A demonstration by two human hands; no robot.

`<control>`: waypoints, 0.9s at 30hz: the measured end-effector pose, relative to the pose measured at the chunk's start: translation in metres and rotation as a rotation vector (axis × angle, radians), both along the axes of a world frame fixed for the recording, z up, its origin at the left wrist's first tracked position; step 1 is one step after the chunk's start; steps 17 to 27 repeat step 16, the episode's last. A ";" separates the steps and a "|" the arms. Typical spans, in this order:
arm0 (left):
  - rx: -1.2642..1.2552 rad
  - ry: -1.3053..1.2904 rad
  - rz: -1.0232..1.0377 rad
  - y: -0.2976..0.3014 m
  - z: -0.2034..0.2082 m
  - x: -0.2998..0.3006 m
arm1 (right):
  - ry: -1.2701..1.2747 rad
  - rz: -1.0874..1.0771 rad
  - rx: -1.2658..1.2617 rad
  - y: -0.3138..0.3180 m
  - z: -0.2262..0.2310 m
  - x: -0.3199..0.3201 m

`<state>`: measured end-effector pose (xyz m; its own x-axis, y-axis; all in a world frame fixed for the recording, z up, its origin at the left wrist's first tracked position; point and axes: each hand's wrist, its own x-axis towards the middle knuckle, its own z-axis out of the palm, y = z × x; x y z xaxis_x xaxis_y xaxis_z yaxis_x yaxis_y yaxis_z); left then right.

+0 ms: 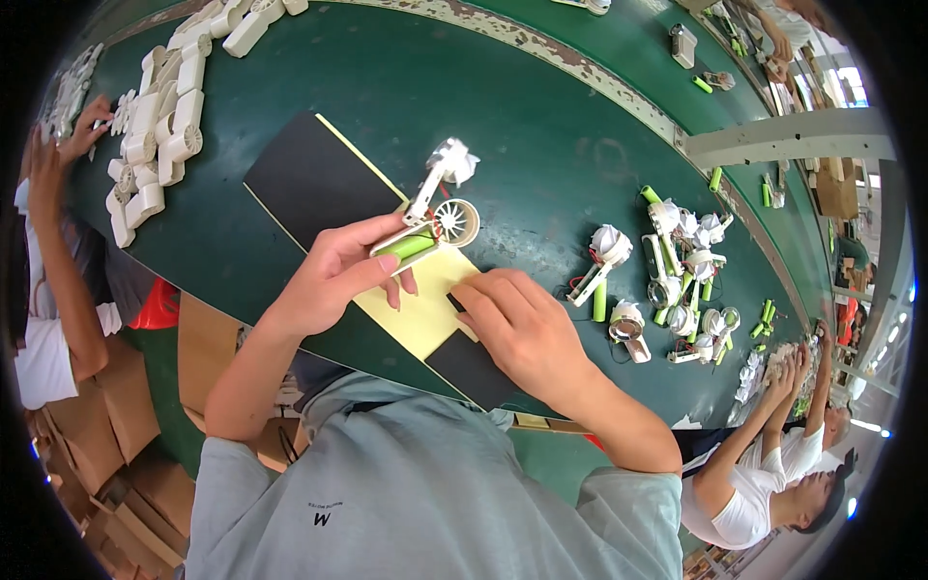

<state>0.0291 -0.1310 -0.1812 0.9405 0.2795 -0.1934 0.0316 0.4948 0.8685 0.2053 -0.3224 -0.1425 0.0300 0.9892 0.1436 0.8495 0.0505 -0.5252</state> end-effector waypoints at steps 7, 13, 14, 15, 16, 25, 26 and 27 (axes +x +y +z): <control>0.000 -0.105 -0.027 0.002 -0.006 0.000 | 0.188 -0.046 0.126 0.009 0.032 0.012; 0.007 -0.053 -0.046 0.004 -0.008 -0.005 | 0.115 0.134 0.272 0.057 0.021 0.012; 0.003 -0.072 -0.045 0.004 -0.011 -0.006 | 0.092 0.174 0.251 0.061 0.020 0.010; -0.001 -0.090 -0.043 0.004 -0.013 -0.008 | 0.070 0.214 0.231 0.065 0.019 0.008; 0.000 -0.096 -0.064 0.005 -0.013 -0.006 | 0.036 0.198 0.188 0.065 0.022 0.007; 0.000 -0.096 -0.064 0.005 -0.013 -0.006 | 0.036 0.198 0.188 0.065 0.022 0.007; 0.000 -0.096 -0.064 0.005 -0.013 -0.006 | 0.036 0.198 0.188 0.065 0.022 0.007; 0.000 -0.096 -0.064 0.005 -0.013 -0.006 | 0.036 0.198 0.188 0.065 0.022 0.007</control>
